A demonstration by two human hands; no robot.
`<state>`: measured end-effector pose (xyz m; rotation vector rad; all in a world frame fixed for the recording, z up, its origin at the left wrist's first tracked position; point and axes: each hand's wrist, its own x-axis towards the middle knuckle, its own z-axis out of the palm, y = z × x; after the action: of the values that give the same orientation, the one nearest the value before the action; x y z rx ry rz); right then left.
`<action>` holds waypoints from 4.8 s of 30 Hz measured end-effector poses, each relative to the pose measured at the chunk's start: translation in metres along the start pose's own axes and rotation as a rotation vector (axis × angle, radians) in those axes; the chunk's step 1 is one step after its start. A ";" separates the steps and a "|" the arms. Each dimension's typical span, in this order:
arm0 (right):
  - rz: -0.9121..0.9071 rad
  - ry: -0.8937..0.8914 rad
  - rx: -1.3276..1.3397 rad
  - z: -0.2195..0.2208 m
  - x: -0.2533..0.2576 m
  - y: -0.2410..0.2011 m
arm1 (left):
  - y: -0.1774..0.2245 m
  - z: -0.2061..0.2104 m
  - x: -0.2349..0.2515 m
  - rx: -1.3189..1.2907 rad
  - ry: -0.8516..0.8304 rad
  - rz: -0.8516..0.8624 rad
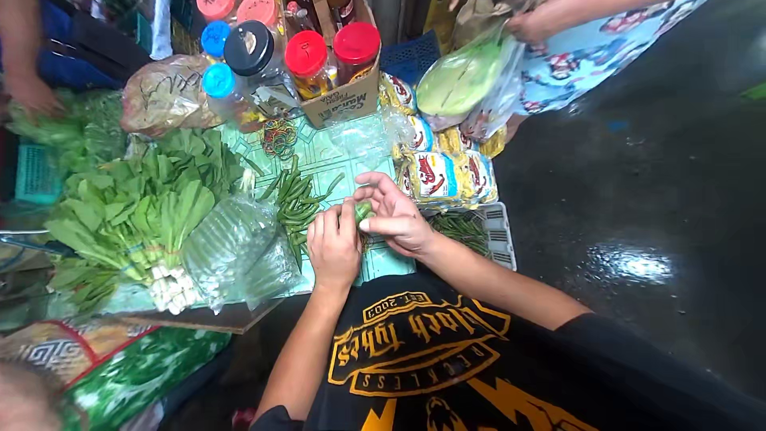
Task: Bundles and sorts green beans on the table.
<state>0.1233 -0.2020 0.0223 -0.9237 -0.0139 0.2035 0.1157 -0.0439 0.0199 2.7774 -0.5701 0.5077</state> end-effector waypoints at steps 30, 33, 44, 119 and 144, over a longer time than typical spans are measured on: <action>0.947 0.517 -1.155 -0.302 -0.134 0.062 | -0.100 0.059 -0.047 0.144 -0.773 -0.611; 0.824 0.403 -1.338 -0.279 -0.119 0.064 | -0.097 0.073 -0.040 0.292 -0.835 -0.608; 0.068 -0.278 -1.354 -0.101 -0.008 0.074 | -0.101 0.055 -0.066 -0.494 -0.322 -0.714; 0.285 -0.210 -1.592 -0.059 0.164 0.102 | -0.082 0.066 -0.039 -2.034 0.039 -1.111; 0.441 0.178 -1.004 -0.050 0.144 0.092 | -0.126 0.076 -0.047 -1.141 -0.420 -0.922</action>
<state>0.2540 -0.1616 -0.0916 -1.9426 0.2774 0.5470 0.1500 0.0592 -0.0900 1.6969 0.3264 -0.4851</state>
